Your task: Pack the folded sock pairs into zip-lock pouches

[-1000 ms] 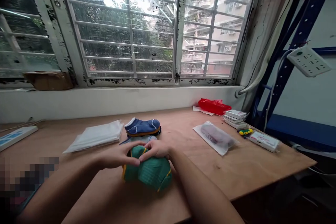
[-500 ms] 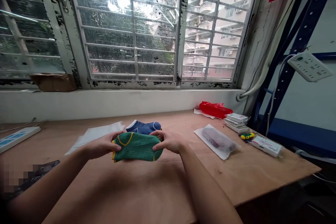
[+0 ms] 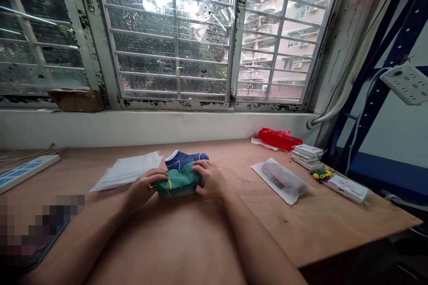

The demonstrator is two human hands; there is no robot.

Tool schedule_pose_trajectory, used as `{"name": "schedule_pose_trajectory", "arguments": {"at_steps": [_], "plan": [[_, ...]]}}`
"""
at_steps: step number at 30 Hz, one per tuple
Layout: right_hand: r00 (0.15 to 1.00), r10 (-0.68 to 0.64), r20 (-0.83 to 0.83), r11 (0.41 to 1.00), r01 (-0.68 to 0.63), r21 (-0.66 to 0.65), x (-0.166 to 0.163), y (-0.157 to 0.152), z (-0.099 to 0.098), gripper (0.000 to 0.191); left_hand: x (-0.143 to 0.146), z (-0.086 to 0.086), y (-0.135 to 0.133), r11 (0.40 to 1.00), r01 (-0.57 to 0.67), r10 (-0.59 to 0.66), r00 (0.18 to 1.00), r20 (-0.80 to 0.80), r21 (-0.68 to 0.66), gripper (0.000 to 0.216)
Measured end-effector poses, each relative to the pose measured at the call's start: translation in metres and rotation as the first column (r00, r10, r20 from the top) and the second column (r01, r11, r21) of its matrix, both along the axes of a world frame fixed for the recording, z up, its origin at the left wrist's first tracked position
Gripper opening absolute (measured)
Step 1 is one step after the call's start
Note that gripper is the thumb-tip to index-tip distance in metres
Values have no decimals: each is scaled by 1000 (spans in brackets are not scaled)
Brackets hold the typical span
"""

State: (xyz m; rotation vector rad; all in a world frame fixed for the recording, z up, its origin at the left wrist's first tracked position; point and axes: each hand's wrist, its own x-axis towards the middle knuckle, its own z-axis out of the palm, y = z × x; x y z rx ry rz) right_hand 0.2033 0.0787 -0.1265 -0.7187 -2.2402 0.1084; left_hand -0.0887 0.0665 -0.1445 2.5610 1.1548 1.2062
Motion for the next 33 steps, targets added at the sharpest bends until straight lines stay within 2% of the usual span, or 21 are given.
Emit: {"name": "schedule_pose_trajectory", "arguments": {"at_steps": [3,6,8,10,12,14,17,20,22,25,28,31,33], "plan": [[998,-38,52,998,35,49,-15,-7,-1,68,4,5,-7,999,-52,51,997,53,17,32],[998,-69,13,997,68,47,-33,-12,-5,82,17,20,-17,995,-92,85,986,146,43,30],[990,-118,-81,993,117,-14,-43,-13,-8,72,30,35,-24,993,-110,98,973,210,46,25],[957,-173,-232,979,142,-144,-47,-11,-11,51,43,51,-30,993,-115,112,949,293,-8,22],[911,-173,-373,951,55,-305,-45,-7,-13,30,55,66,-34,992,-79,113,918,380,-102,27],[859,-123,-497,900,-115,-421,-39,-3,-15,20,64,77,-38,982,8,76,896,438,-187,33],[762,-73,-643,824,-317,-469,-29,3,-17,24,70,81,-42,963,132,-9,887,461,-236,33],[740,-84,-667,801,-348,-487,-19,6,-13,28,65,74,-40,966,163,-59,893,446,-199,33],[785,-57,-616,860,-275,-431,-11,6,-7,25,55,67,-33,980,136,-64,905,420,-143,36],[888,41,-457,985,-113,-131,2,7,2,24,36,57,-18,996,85,-85,967,239,12,29],[968,72,-242,992,-43,122,11,12,5,36,18,45,-3,967,144,-138,989,-45,212,22],[999,37,-36,981,-29,190,15,20,-3,42,8,30,7,920,188,-125,972,-199,343,31],[997,4,73,982,-18,189,15,23,-11,40,4,20,10,906,194,-86,954,-287,376,30]]}}
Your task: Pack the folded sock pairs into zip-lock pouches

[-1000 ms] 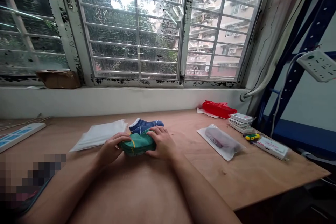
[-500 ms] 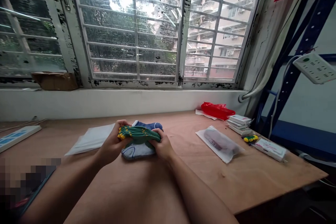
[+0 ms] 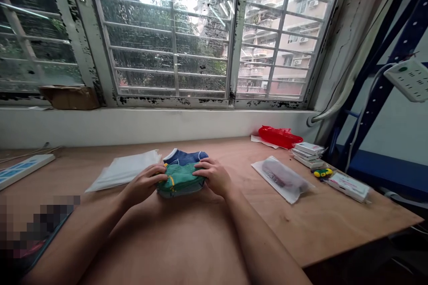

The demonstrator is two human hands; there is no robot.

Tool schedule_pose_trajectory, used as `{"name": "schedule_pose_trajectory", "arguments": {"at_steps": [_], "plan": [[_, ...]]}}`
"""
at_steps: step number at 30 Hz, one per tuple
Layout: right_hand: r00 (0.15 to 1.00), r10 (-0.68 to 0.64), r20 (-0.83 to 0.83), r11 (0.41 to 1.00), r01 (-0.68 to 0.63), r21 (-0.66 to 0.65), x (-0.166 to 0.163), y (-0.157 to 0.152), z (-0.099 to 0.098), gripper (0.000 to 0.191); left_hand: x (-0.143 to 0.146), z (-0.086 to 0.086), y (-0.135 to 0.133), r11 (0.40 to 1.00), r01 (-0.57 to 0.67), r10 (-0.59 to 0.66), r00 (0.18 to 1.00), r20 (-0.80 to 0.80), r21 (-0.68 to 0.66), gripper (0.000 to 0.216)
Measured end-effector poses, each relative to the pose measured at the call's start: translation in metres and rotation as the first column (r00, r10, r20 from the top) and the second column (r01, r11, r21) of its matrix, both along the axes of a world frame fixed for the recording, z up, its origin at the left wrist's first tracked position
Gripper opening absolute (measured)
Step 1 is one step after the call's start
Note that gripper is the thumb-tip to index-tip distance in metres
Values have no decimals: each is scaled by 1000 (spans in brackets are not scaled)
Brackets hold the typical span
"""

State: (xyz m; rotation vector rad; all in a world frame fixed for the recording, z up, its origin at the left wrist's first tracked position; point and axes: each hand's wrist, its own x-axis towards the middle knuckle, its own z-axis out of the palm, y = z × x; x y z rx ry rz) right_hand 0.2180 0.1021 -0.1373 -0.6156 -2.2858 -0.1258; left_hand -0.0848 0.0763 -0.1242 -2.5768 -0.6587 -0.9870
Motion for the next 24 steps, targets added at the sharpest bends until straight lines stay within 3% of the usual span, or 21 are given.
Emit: {"name": "schedule_pose_trajectory", "arguments": {"at_steps": [5,8,12,17,21,24], "plan": [[995,-20,93,997,27,-75,-2,-3,-10,42,-6,-13,0,997,-75,70,981,-180,-19,30],[998,-41,38,993,45,-109,-3,-7,-11,50,-8,-16,-1,995,-101,101,988,-118,3,29],[997,-71,5,997,71,-27,-4,-5,-13,43,-10,-16,-3,996,-85,87,995,-46,37,30],[994,-75,80,992,82,-90,0,-9,-11,41,-12,-5,-14,991,-85,66,983,-171,-103,37],[985,-127,120,981,143,-132,-6,-24,0,55,4,4,-28,980,-175,155,970,-186,-97,44],[971,-172,166,976,191,-108,-22,-33,2,58,29,-4,-34,956,-287,272,946,-179,-66,49]]}}
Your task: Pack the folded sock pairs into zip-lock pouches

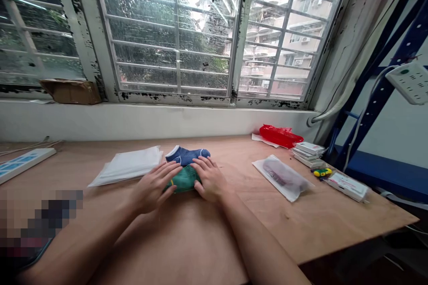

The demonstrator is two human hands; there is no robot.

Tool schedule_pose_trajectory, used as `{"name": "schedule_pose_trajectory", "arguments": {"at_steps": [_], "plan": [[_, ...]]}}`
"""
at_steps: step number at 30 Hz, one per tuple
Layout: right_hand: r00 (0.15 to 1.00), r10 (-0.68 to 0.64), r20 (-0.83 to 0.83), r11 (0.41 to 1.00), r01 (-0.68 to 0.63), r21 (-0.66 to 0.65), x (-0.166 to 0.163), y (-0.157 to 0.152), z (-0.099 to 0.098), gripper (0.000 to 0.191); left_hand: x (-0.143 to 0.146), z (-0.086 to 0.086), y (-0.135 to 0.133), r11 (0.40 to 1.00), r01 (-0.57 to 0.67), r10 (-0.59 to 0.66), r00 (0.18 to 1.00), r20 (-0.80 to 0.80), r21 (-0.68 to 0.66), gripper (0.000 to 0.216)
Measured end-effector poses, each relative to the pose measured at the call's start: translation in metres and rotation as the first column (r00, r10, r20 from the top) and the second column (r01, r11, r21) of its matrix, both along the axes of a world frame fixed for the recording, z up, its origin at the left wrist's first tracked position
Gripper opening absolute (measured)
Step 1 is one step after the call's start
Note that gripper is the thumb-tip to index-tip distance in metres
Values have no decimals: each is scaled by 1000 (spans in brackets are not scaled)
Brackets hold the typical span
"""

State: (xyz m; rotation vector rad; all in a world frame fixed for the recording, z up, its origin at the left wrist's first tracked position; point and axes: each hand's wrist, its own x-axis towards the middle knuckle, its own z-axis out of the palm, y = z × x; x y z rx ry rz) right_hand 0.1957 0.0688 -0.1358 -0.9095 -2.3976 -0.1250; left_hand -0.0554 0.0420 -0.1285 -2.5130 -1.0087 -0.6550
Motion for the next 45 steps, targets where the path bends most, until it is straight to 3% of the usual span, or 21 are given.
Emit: {"name": "schedule_pose_trajectory", "arguments": {"at_steps": [4,10,18,21,23,24,26,29,31,33,38,45], "plan": [[995,-30,100,997,37,-63,-16,0,-13,54,19,-24,1,987,-153,153,988,-2,-43,55],[998,-53,32,991,57,-125,-11,10,-25,57,4,-39,11,983,-151,156,987,42,-107,55],[1000,-24,16,991,26,-129,-14,7,-25,55,1,-37,14,970,-142,157,985,65,-199,54],[990,30,-136,998,-38,-57,-1,12,-21,54,-3,-27,8,984,-95,121,977,177,-150,49],[950,-80,-303,996,89,16,22,20,-18,51,-12,-21,6,995,-77,93,950,300,-66,43],[910,-190,-369,976,216,30,37,24,-16,49,-18,-19,6,996,-82,83,928,363,-17,41],[813,-454,-364,871,491,12,75,32,-15,52,-32,-17,9,990,-128,86,876,474,56,37],[618,-782,-84,622,783,-31,136,35,-18,54,-50,-18,16,974,-219,149,814,561,58,32],[489,-861,137,491,871,-20,168,30,-23,43,-56,-20,20,964,-262,190,786,588,38,30],[463,-858,221,472,882,-14,188,23,-26,36,-57,-22,23,956,-290,211,767,606,34,29],[494,-826,271,513,858,2,198,12,-20,26,-53,-22,20,957,-285,203,779,593,48,27],[552,-804,222,563,826,-15,195,-3,20,27,-48,-13,9,958,-251,147,845,514,140,23]]}}
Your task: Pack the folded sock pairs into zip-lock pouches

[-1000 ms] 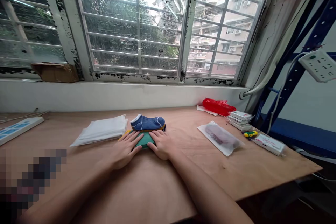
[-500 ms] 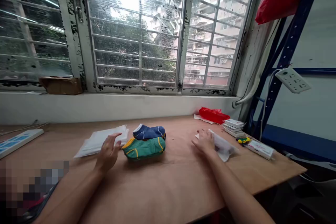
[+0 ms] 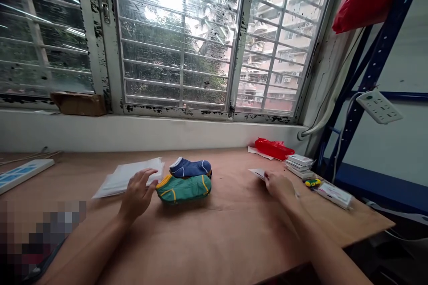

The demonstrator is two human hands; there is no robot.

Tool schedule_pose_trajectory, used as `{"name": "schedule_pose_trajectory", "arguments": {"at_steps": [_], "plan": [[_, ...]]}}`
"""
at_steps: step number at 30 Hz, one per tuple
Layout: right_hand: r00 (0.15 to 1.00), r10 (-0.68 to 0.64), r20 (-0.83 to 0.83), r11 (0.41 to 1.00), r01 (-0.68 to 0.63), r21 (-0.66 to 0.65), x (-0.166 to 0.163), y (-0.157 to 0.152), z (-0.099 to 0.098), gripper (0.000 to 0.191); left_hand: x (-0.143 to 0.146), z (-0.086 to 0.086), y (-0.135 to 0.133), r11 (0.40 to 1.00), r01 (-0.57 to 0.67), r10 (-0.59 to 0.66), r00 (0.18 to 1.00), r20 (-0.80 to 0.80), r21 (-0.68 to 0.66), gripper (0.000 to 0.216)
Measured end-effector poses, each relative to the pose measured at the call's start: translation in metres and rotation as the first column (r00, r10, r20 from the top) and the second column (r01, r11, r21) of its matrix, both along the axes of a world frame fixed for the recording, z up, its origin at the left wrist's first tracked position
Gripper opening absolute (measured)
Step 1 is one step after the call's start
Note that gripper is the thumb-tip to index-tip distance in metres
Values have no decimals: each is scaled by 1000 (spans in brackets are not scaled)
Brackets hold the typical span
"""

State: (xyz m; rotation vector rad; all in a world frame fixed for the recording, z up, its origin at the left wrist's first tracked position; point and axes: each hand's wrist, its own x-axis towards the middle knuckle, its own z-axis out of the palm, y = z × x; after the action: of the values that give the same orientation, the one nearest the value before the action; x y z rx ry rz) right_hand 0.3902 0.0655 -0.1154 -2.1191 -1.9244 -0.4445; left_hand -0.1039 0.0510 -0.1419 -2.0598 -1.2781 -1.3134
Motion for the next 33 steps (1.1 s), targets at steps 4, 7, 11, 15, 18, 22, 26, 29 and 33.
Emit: {"name": "schedule_pose_trajectory", "arguments": {"at_steps": [4,7,11,15,18,22,26,29,33], "plan": [[973,141,-181,990,-139,28,-18,-29,35,21,23,15,-15,991,125,-120,988,-93,50,24],[899,294,-325,950,-312,-3,-47,-55,56,19,65,36,-37,963,271,-268,952,-146,3,28],[766,470,-438,850,-526,-9,-92,-84,70,18,134,63,-68,892,416,-440,889,-125,-177,52],[684,590,-428,775,-629,62,-104,-100,74,17,162,74,-77,822,409,-467,882,-59,-397,8],[716,533,-451,829,-549,109,-87,-106,71,25,145,77,-74,797,396,-443,896,4,-455,17],[669,442,-597,845,-535,26,-75,-105,52,25,105,84,-74,790,372,-429,903,-7,-487,20],[482,461,-745,777,-625,76,-105,-97,34,29,93,94,-85,844,291,-364,928,-83,-450,8],[339,494,-801,737,-652,179,-139,-94,30,26,110,99,-97,867,312,-381,918,-113,-387,21],[228,562,-795,653,-712,257,-175,-96,33,21,136,98,-108,854,261,-360,921,-149,-450,14]]}}
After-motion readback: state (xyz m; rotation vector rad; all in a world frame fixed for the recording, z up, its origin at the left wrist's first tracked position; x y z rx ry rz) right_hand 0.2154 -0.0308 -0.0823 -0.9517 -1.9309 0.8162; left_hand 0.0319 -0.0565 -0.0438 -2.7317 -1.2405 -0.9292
